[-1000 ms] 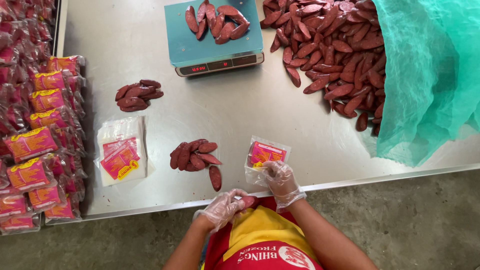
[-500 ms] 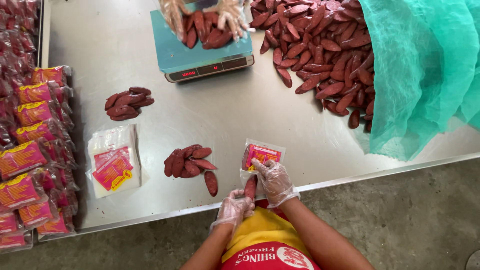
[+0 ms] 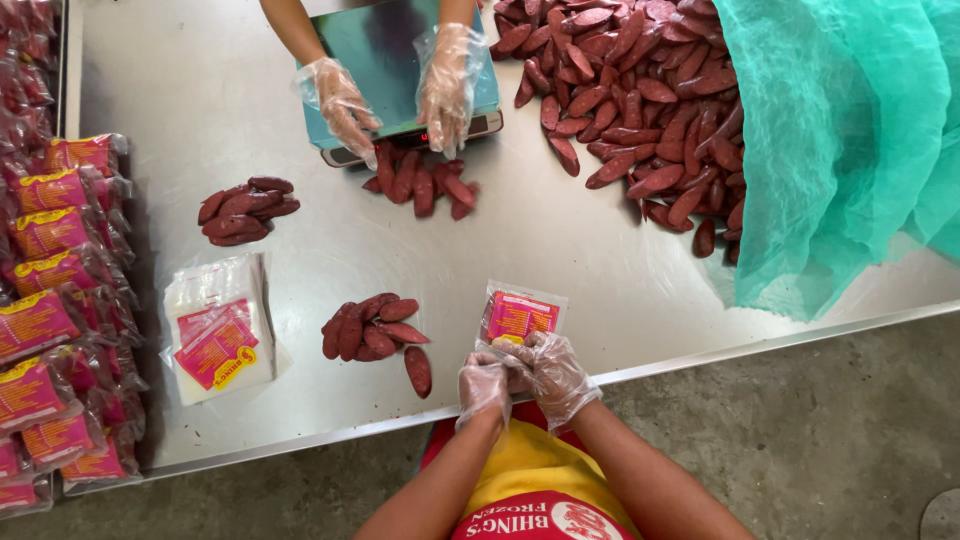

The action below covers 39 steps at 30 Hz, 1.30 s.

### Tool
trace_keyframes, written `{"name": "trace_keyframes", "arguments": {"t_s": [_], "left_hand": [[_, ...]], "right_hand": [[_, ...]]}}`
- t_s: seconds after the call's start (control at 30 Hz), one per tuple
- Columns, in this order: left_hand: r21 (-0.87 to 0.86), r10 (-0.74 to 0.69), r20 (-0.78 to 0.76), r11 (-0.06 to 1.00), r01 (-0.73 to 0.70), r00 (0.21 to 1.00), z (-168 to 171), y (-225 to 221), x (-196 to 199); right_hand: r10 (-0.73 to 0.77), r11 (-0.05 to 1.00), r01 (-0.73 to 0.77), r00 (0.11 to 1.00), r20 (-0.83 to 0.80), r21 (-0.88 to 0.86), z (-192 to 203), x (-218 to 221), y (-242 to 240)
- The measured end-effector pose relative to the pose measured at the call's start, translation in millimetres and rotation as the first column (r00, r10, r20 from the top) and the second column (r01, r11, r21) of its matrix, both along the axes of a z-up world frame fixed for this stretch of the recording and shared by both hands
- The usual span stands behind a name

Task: The person places red sausages from a large pile into clear plastic bags on a stainless steel table. They weigh the filled bags on a digital scale, then seal them and stack them with other finished packages.

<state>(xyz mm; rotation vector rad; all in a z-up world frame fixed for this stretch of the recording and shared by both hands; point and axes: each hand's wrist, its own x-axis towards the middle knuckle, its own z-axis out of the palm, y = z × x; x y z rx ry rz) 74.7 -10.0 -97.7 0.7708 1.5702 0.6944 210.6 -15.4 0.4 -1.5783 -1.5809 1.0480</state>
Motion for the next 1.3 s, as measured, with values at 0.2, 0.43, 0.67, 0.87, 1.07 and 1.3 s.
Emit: {"name": "trace_keyframes", "arguments": {"t_s": [0.2,0.43,0.67,0.87,1.07,1.3], "left_hand": [[-0.104,0.127,0.253,0.989,-0.104,0.959,13.1,5.7,8.7],[-0.047,-0.306,-0.503,0.944,0.327,0.809,88.5,14.3,-87.7],[0.104,-0.237,-0.783,0.862,0.496,0.576,117.3,26.7,-125.7],[0.018,-0.198,-0.956,0.697,0.717,0.216,120.1,84.5,-132.9],[0.437,-0.130,-0.791,0.564,0.701,0.598,113.4,90.9,-130.8],[-0.260,-0.528,0.008,0.819,0.512,0.849,107.4,28.5,-81.9]], "right_hand": [[-0.028,0.998,0.021,0.994,-0.103,-0.065,11.5,-0.4,0.2],[-0.080,0.990,0.057,0.980,0.185,0.126,-5.3,-5.9,-2.4],[-0.166,0.919,0.041,0.943,0.290,0.392,-29.9,-3.6,-8.9],[-0.249,0.946,0.130,0.876,0.413,0.296,-14.5,-2.9,-22.7],[-0.236,0.966,0.186,0.916,0.323,0.178,-17.7,3.0,-24.4],[-0.265,0.953,0.200,0.915,0.305,0.228,-30.9,6.6,-27.3]]}}
